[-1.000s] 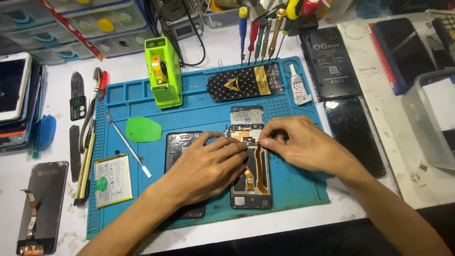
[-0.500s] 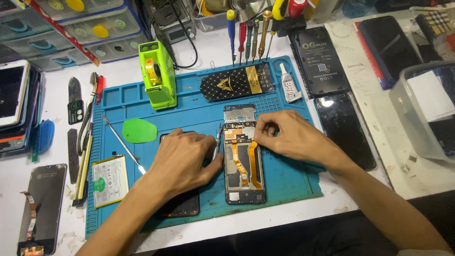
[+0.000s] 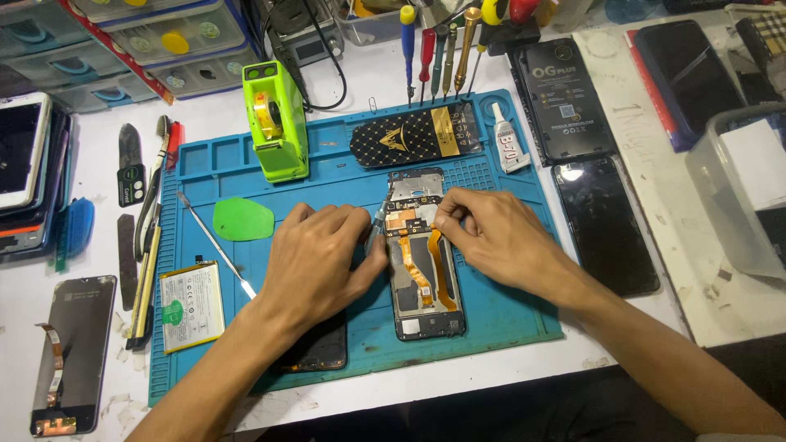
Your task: The person repairs a smartphone by removing a black component from the internal chassis using a screwdriver. They then place the component on the mat and reassemble the phone by attaching the screen assembly to the main body.
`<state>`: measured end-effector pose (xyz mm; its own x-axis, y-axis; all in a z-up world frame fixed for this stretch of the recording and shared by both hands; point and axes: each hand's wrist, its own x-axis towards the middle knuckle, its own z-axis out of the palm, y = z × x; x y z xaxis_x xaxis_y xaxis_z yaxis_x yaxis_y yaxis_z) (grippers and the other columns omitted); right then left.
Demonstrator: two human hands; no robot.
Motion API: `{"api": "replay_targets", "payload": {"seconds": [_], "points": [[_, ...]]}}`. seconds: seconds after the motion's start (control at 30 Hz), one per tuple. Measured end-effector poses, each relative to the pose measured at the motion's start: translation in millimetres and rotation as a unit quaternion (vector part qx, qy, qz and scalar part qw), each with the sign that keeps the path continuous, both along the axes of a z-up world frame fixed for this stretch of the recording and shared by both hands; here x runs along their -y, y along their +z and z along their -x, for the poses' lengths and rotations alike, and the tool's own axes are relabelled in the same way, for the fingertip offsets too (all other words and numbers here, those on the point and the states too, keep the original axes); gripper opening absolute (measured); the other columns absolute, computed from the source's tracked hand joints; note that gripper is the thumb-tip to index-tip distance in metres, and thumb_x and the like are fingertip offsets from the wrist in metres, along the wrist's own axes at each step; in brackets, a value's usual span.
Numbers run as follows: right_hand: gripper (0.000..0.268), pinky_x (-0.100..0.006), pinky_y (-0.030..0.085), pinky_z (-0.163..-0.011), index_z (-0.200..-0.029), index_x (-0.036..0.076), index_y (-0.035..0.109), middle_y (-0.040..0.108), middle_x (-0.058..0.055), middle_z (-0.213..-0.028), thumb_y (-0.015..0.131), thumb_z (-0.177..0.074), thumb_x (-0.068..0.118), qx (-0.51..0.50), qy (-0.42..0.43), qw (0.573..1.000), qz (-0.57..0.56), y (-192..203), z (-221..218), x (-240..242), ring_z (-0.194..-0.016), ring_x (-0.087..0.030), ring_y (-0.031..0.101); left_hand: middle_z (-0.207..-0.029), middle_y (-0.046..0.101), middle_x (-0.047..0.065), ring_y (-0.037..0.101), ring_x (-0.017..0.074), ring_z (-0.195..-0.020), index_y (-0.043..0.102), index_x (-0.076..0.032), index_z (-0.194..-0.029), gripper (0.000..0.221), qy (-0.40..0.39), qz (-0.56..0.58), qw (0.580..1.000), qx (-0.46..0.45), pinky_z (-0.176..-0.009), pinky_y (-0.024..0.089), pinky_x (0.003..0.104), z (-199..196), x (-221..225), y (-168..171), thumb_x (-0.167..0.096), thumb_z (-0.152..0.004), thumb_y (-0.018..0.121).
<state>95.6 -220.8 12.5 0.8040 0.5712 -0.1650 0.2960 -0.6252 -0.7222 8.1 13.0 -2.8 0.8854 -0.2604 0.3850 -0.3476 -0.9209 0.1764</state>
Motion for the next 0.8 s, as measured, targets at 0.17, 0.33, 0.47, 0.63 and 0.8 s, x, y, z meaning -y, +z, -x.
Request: {"api": "replay_targets", "payload": {"seconds": [0.17, 0.33, 0.47, 0.63, 0.8], "points": [[0.018, -0.033, 0.052, -0.050, -0.088, 0.006, 0.074, 0.065, -0.009, -0.065, 0.064, -0.098, 0.015, 0.025, 0.017, 0.999, -0.013, -5.1, -5.0, 1.1, -0.054, -0.019, 0.064, -0.069, 0.059, 0.002, 0.067, 0.0232, -0.072, 0.061, -0.015, -0.091, 0.016, -0.046, -0.001, 0.998, 0.040, -0.077, 0.048, 0.035, -1.3, -1.2, -1.9, -0.026, -0.102, 0.062], [0.012, -0.033, 0.051, -0.050, -0.093, 0.003, 0.076, 0.068, -0.009, -0.068, 0.066, -0.094, 0.010, 0.028, 0.020, 0.999, -0.018, -3.7, -5.6, -1.0, -0.055, -0.019, 0.064, -0.071, 0.062, 0.004, 0.071, 0.0249, -0.076, 0.063, -0.010, -0.110, 0.012, -0.086, -0.002, 0.996, 0.022, -0.089, 0.051, 0.042, 1.5, -1.1, 4.3, -0.020, -0.106, 0.058], [0.010, -0.032, 0.050, -0.047, -0.098, 0.004, 0.072, 0.069, -0.008, -0.071, 0.071, -0.091, 0.010, 0.050, 0.038, 0.997, -0.045, -11.0, -5.7, 0.7, -0.054, -0.019, 0.064, -0.079, 0.053, 0.003, 0.060, 0.0278, -0.079, 0.067, -0.011, -0.104, 0.010, -0.174, 0.109, 0.977, -0.066, -0.085, 0.050, 0.043, 6.4, 5.1, 25.1, -0.018, -0.105, 0.060], [0.007, -0.034, 0.050, -0.057, -0.100, 0.016, 0.063, 0.065, 0.003, -0.079, 0.069, -0.097, 0.015, 0.172, 0.087, 0.981, -0.025, -15.9, -0.6, 5.6, -0.060, -0.015, 0.058, -0.098, 0.061, 0.010, 0.052, 0.0283, -0.082, 0.068, -0.010, -0.105, 0.014, -0.264, 0.094, 0.955, -0.097, -0.075, 0.039, 0.042, 11.5, 8.8, 29.6, -0.022, -0.106, 0.061], [0.009, -0.035, 0.042, -0.052, -0.086, 0.017, 0.062, 0.063, 0.004, -0.076, 0.063, -0.083, 0.008, 0.137, 0.296, 0.943, -0.073, 4.1, 6.0, 13.7, -0.060, -0.018, 0.057, -0.086, 0.051, 0.009, 0.046, 0.0309, -0.076, 0.060, -0.008, -0.094, 0.015, -0.282, 0.056, 0.956, -0.067, -0.068, 0.035, 0.044, 16.7, 12.7, 40.5, -0.016, -0.107, 0.062]]}}
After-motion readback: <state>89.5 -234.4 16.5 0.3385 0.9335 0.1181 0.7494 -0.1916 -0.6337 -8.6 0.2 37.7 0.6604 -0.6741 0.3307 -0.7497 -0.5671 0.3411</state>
